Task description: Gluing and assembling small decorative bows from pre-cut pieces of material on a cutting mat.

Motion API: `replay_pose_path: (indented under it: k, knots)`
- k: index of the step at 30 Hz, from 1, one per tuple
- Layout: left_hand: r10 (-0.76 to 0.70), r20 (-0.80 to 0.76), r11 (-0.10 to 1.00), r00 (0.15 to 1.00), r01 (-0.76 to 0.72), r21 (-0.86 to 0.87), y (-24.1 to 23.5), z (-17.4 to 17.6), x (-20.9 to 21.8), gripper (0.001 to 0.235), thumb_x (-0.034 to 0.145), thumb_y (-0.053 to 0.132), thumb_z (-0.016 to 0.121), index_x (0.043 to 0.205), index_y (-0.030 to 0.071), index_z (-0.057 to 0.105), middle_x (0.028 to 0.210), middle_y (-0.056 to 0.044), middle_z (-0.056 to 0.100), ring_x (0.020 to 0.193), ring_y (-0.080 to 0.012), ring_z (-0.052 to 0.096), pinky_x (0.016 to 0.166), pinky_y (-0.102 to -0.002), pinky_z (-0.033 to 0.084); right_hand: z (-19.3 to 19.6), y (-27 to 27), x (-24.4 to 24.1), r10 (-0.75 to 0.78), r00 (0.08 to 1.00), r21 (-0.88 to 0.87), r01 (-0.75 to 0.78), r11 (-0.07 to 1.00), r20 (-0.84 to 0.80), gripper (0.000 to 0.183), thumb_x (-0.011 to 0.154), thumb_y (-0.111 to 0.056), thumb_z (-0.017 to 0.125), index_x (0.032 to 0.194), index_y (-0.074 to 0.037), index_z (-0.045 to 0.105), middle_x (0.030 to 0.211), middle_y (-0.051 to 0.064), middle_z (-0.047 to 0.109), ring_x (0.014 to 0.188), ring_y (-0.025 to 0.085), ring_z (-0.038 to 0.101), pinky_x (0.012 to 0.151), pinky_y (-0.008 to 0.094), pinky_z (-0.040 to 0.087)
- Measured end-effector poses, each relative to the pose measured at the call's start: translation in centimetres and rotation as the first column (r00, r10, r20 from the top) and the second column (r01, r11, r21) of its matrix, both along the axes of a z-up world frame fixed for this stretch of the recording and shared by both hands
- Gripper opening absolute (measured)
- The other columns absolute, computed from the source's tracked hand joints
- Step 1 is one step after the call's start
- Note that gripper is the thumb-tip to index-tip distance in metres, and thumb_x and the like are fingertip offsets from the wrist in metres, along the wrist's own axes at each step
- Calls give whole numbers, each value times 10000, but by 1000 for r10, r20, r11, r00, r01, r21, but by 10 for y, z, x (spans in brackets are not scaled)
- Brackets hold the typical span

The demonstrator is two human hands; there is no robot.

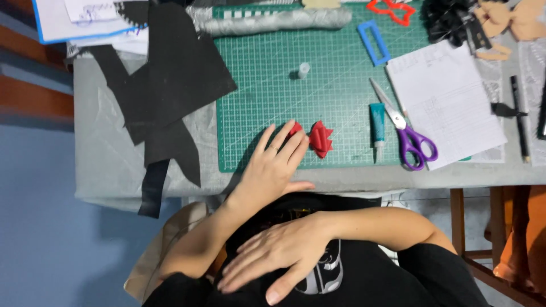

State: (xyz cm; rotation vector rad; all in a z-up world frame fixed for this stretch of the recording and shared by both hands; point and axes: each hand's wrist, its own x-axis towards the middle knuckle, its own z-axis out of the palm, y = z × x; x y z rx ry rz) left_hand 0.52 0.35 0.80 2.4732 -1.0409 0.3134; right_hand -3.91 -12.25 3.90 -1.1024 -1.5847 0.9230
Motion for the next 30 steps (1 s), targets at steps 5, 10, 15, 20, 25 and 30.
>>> replay_pose_path:
  k: [5,10,15,20,25,30]
  knots:
    - [-15,6,1000,1000,15,13,2,-2,1,920,787,573,801,1399,-63,541,1465,-205,497,1475,-391,324,1223,-575,236,49,-15,24,-146,976,120,166,979,-165,191,1092,-153,557,1158,-55,707,1195,73,736,945,258,776,841,342,615]
    - [29,227,997,974,-43,56,3,-21,5,746,892,617,651,1336,20,583,1361,-164,580,1402,-378,472,1166,-587,365,9,-84,57,-856,259,379,811,445,448,101,987,-185,709,1044,-136,776,1134,55,765,1000,306,745,818,434,593]
    - [15,166,999,986,-22,37,2,-12,4,882,834,740,592,1322,6,602,1368,-176,582,1408,-389,464,1170,-612,340,3,-110,60,-671,-83,373,878,301,736,211,1027,-258,705,1209,-179,775,1318,61,707,1165,315,675,950,450,542]
    - [10,185,998,983,-21,61,4,-12,6,891,829,740,618,1345,13,589,1380,-164,571,1409,-391,454,1176,-613,332,-4,-111,58,-513,-179,390,856,341,840,205,1048,-344,671,1204,-249,763,1419,-1,665,1308,269,621,1088,461,472]
    - [-19,87,1000,996,19,9,11,-9,10,886,809,713,673,1369,32,582,1405,-168,544,1426,-404,423,1169,-626,324,-2,-110,60,-574,-80,321,887,333,815,211,1040,-282,684,1222,-198,751,1383,28,677,1303,277,625,1072,453,479]
    - [-5,-110,995,994,-6,-97,21,-4,7,995,841,655,738,1577,90,377,1560,-185,433,1493,-410,350,1218,-641,248,14,-119,63,-665,93,221,901,373,741,390,950,-244,771,1286,-57,705,1332,170,675,1277,380,627,1018,506,514]
